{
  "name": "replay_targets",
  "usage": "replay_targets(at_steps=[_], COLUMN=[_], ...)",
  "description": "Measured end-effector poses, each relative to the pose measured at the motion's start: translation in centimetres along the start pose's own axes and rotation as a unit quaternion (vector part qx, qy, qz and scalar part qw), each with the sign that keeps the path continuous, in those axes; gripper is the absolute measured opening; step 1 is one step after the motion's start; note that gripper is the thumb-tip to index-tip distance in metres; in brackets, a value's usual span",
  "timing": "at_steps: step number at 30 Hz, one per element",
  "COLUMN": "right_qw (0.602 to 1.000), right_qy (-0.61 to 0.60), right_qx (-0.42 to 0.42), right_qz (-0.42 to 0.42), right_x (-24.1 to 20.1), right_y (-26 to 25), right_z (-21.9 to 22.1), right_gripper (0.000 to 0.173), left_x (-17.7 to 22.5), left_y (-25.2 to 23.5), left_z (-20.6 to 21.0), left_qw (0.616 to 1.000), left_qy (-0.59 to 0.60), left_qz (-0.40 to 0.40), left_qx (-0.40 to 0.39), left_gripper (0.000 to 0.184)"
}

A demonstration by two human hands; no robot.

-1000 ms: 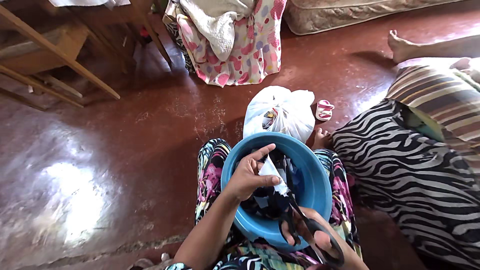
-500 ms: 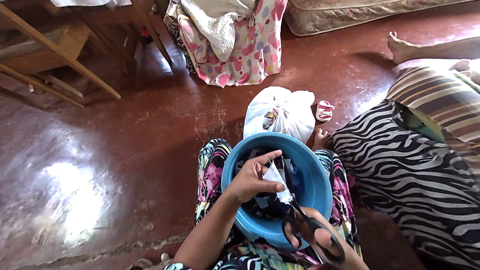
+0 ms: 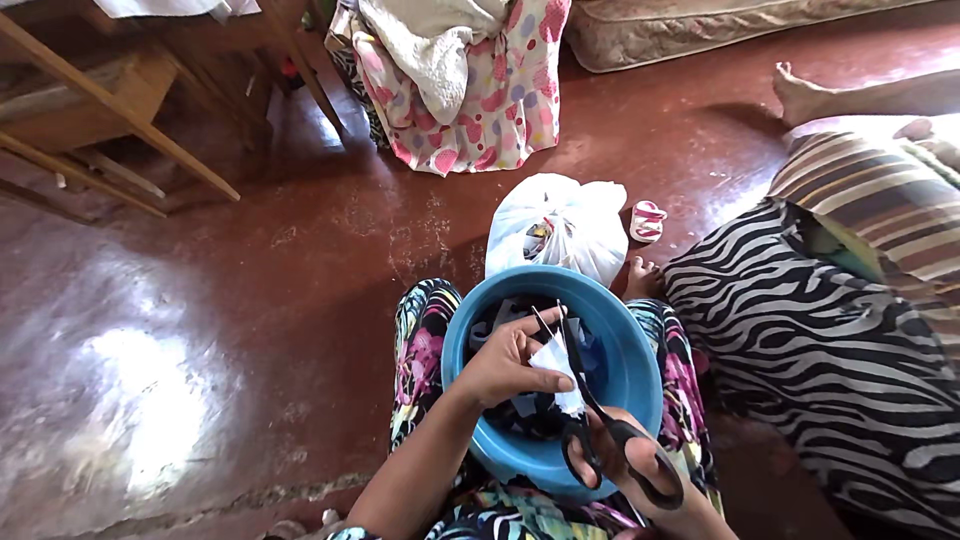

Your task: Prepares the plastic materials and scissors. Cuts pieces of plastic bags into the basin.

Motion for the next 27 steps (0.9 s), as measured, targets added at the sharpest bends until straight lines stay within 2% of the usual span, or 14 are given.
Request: replay_targets(at_steps=[6,8,12,15,18,22,25,27], right_qw=[0.998,0.998,0.999,0.995,0.992,0.985,0.971,0.955], right_qy=[0.004,0.003,-0.003,-0.002,0.014,0.133,0.216,0.273], right_qx=[0.061,0.060,0.050,0.094,0.128,0.113,0.101,0.101], right_qz=[0.009,0.010,0.012,0.010,-0.011,-0.017,0.021,0.060], right_x=[-0.4,-0.4,0.0,-0.5,-1.5,-3.2,-3.8,-3.6], right_y=[-0.2,-0.2,-0.2,-0.3,-0.2,0.7,2.2,3.0], right_z=[-0.2,-0.2,-0.3,-0.6,-1.3,-1.9,-2.6,-3.2], right_gripper=[0.036,0.035,0.045,0.037,0.032,0.032,0.041,0.051], left_x=[-0.1,-0.1,-0.6,-0.9,-1.0,0.8,2.7,3.8], left_y=[0.1,0.1,0.2,0.3,0.4,0.4,0.3,0.2], left_z=[0.0,-0.1,0.4,0.7,0.5,-1.2,-2.5,-3.1], left_qw=[1.000,1.000,0.999,0.998,0.994,0.986,0.979,0.978], left_qy=[-0.006,-0.011,-0.033,-0.058,-0.106,-0.161,-0.192,-0.201], left_qz=[-0.005,-0.007,-0.014,-0.020,-0.023,-0.002,0.015,0.031], left_qx=[-0.003,0.000,-0.019,-0.034,-0.015,0.046,0.066,0.050], left_gripper=[0.090,0.089,0.085,0.087,0.082,0.078,0.083,0.087])
Point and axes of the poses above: each hand's wrist, its own y-axis away from the middle knuckle, its own z-axis out of the palm, x = y × z, the point moved 9 cm from there along -y, towards the middle knuckle, and after that the axes turned 9 degrees about x, right-handed, at the moved point
